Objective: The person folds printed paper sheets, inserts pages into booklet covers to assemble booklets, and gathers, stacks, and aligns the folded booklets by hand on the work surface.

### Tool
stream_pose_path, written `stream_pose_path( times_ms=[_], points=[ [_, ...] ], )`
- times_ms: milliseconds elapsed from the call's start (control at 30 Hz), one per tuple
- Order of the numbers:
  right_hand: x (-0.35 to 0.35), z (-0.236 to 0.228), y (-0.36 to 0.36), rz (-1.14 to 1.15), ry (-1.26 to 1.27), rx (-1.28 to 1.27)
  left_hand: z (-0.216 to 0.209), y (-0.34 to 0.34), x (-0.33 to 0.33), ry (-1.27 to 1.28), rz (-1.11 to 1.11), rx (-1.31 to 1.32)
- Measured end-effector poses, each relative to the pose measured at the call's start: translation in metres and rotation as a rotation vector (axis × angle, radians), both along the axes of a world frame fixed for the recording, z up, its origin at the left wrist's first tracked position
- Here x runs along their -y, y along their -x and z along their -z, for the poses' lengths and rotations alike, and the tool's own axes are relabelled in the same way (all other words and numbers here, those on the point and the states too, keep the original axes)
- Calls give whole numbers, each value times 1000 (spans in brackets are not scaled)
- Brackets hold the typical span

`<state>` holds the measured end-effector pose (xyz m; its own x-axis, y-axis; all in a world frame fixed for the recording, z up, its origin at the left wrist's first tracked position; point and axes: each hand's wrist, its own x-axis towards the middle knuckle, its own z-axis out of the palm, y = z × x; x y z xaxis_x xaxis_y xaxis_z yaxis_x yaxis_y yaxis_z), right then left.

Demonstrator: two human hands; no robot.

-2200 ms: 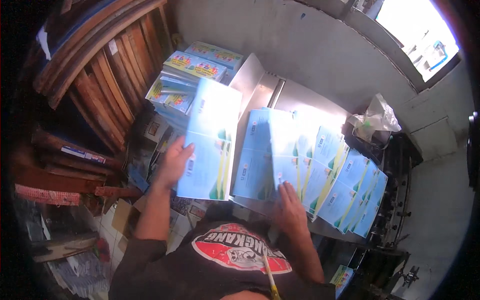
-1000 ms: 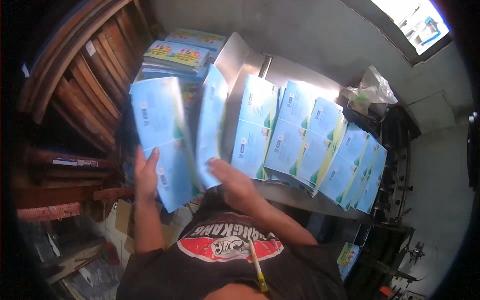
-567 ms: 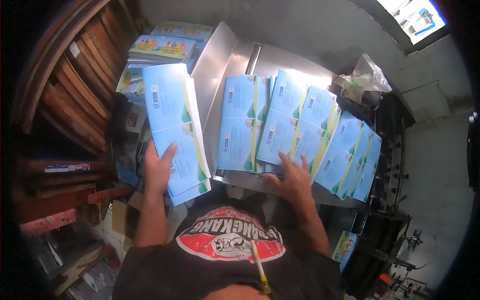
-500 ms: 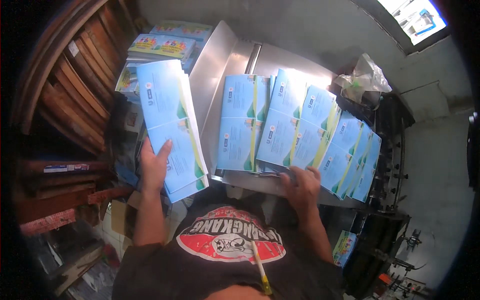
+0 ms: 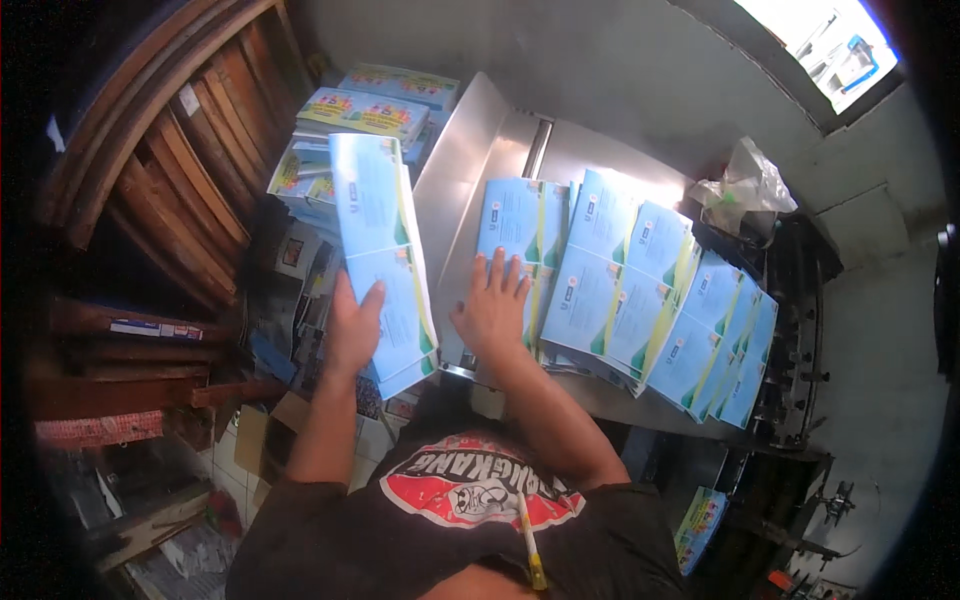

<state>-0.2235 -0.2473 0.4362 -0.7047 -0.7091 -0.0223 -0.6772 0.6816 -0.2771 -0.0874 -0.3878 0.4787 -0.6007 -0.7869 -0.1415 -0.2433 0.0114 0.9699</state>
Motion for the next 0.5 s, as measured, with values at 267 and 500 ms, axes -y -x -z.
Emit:
stream_pose_path(
  times_ms=[267,500],
  points=[
    [-29,-20,31,44,244,-79,-5,19,-18,224,88,-181],
    [-22,-87,-23,-81,213,393,19,51,-25,-62,293,-260]
  ],
)
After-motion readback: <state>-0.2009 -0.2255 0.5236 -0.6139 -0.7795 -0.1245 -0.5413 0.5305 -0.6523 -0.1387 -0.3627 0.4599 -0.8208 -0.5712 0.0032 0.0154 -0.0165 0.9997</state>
